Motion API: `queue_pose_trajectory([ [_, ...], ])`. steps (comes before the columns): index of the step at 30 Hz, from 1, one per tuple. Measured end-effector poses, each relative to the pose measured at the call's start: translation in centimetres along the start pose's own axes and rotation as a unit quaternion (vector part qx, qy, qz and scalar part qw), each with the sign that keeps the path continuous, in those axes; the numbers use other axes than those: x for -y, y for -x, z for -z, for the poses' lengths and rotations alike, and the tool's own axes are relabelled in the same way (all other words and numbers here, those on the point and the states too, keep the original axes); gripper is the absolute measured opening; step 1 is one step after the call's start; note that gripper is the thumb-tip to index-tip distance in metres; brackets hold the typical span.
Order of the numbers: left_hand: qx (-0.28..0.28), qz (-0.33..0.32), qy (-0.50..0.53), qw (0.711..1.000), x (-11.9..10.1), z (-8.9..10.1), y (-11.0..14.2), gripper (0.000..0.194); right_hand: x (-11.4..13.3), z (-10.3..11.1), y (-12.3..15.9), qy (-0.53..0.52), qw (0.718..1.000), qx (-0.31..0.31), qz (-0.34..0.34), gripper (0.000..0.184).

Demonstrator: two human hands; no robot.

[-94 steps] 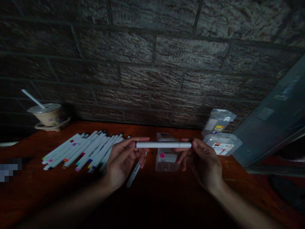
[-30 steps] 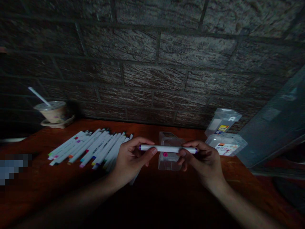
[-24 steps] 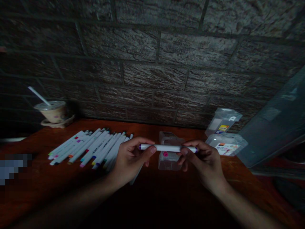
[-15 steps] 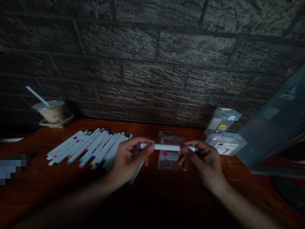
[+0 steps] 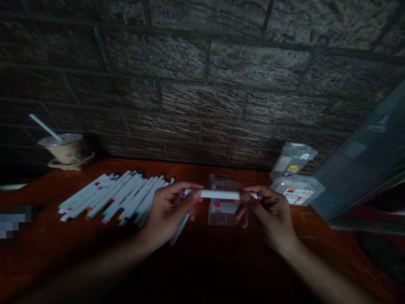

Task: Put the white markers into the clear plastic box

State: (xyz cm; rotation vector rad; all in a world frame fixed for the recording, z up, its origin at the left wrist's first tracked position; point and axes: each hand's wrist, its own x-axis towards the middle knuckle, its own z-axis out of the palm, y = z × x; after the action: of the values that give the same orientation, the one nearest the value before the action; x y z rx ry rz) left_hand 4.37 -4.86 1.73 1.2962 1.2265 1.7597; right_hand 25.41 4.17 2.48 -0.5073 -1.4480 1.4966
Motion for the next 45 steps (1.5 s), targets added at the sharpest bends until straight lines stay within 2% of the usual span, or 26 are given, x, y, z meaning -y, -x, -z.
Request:
queue_pose_trajectory([
  [8, -0.003, 0.018, 0.069, 0.997, 0.8, 0.1, 0.0, 0.019, 0.0, 0.4, 0.0, -0.015, 1.000, 0.011, 0.010, 0.012],
  [17, 0.000, 0.015, 0.075, 0.997, 0.7, 0.0, 0.0, 0.019, -0.2, 0.3, 0.0, -0.017, 1.000, 0.010, 0.010, 0.012],
  [24, -0.004, -0.036, -0.055, 0.998, 0.5, 0.0, 0.3, 0.012, -0.5, 0.4, 0.2, 0.015, 1.000, 0.005, 0.015, 0.012],
  [28, -0.011, -0.037, -0.066, 0.997, 0.4, -0.1, 0.2, 0.011, -0.3, 0.4, 0.2, 0.017, 1.000, 0.008, 0.012, 0.012],
  [33, -0.004, -0.015, 0.001, 1.000, 0.4, -0.1, 0.3, 0.011, -0.4, 0.4, 0.1, 0.006, 1.000, 0.013, 0.015, 0.010],
  [39, -0.004, 0.015, 0.105, 0.994, 1.4, 0.2, 0.1, 0.017, -0.4, 0.6, -0.1, -0.031, 0.999, 0.034, 0.019, 0.010],
  [45, -0.008, 0.004, 0.131, 0.991, 1.3, 0.2, 0.1, 0.019, -0.4, 0.8, 0.1, -0.040, 0.998, 0.043, 0.017, 0.016],
])
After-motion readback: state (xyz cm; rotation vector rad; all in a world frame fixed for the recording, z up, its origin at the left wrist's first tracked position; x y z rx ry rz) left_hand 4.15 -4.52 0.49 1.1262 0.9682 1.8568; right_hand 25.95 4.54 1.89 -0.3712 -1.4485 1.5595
